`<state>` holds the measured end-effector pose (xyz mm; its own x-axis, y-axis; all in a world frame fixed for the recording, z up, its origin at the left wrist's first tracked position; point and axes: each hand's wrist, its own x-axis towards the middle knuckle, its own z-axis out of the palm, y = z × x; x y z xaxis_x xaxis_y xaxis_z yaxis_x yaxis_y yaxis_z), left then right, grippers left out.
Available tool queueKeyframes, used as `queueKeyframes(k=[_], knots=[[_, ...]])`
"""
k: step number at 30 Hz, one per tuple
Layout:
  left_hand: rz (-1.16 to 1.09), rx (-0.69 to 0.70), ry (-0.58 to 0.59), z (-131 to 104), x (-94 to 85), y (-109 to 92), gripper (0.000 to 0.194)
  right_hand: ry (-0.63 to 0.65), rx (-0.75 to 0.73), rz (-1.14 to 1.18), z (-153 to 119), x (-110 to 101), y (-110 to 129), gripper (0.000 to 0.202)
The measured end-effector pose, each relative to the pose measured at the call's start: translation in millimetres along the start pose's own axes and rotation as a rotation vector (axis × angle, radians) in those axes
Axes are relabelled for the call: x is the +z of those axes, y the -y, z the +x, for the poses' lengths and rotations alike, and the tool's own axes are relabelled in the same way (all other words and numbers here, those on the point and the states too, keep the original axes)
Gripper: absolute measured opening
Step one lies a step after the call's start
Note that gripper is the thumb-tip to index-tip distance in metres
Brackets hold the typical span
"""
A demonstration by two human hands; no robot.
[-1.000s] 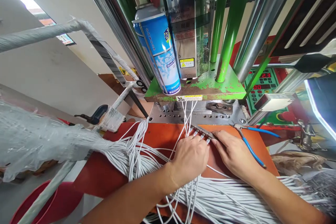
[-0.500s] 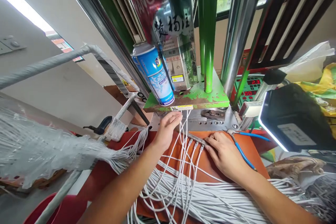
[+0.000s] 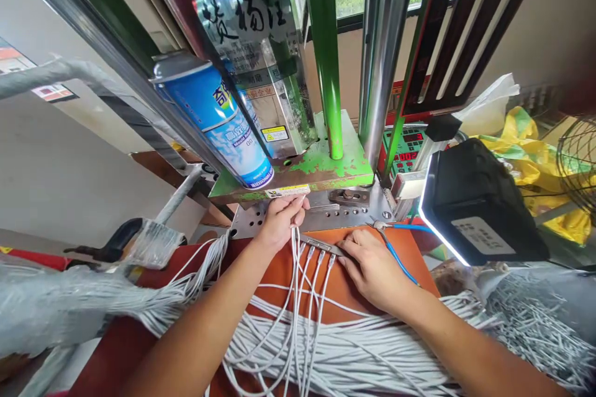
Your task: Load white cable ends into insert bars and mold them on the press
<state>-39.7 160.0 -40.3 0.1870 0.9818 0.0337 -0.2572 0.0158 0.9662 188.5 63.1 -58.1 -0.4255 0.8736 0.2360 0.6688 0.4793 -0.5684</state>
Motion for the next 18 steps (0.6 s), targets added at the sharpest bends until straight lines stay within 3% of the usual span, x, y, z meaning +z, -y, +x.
queueKeyframes(k=[13,16,18], knots=[[-0.052,0.039,0.044,3.8,-0.6,6.2,0.028,0.025,0.003,0.098,1.4,3.3,-11.3,0.026],[-0.084,0.042,0.052,4.4,-0.8,7.5,0.026,0.031,0.011,0.105,6.4,-3.2,-15.5,0.027],[-0.110,0.042,0.059,4.9,-0.6,7.3,0.026,-0.039,-0.022,0.057,21.3,-13.5,-19.6,0.031]])
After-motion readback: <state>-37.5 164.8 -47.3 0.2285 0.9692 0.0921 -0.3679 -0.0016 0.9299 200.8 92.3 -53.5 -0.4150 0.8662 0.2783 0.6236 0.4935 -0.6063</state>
